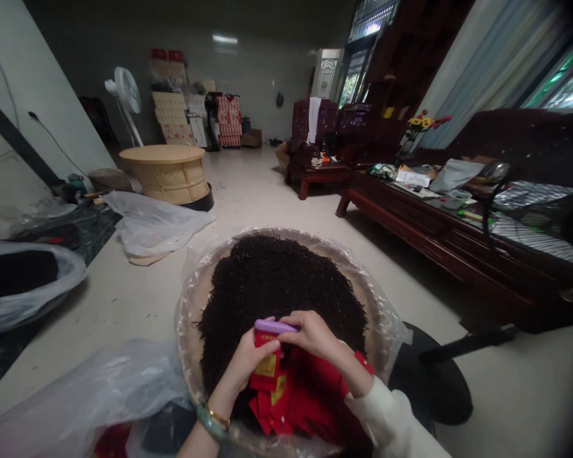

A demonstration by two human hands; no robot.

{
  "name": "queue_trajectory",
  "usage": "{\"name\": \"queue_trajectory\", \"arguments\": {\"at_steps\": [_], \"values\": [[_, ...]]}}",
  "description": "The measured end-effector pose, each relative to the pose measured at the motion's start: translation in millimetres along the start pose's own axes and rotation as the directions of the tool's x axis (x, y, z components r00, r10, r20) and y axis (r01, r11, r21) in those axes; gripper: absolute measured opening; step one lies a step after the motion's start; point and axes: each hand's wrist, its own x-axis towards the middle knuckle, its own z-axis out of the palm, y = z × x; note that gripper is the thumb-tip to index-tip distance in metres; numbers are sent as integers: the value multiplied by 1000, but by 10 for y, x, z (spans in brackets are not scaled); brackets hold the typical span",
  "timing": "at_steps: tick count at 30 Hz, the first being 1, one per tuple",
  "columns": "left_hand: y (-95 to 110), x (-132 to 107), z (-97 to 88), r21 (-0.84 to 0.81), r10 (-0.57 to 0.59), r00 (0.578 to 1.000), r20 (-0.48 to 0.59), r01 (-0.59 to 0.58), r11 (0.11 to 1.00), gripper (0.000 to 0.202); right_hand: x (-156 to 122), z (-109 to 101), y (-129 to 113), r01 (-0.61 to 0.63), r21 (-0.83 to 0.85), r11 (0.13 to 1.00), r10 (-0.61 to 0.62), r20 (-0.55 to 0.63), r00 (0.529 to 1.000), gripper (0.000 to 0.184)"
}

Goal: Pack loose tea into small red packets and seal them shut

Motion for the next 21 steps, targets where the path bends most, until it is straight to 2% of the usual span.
{"name": "queue_trajectory", "arguments": {"at_steps": [3,8,10,13,17,21], "values": [[22,8,10,-79,41,999,-13,-42,996,61,11,6,25,14,-53,998,-14,0,1000,22],[5,33,23,-62,98,995,-32,-99,993,46,15,2,2,-34,-9,999,34,13,999,23],[-10,36,22,-64,89,996,-23,-91,994,44,13,-12,-20,-57,49,997,55,48,997,25],[-28,38,13,-68,67,998,-9,-67,995,42,9,-26,-44,-30,124,992,19,85,996,29],[-35,40,-3,-56,61,998,-7,-61,997,43,8,-4,-42,27,183,983,-42,76,996,40],[-26,32,-10,-35,66,998,-18,-67,997,44,13,33,-14,26,186,982,-39,69,997,43]]}}
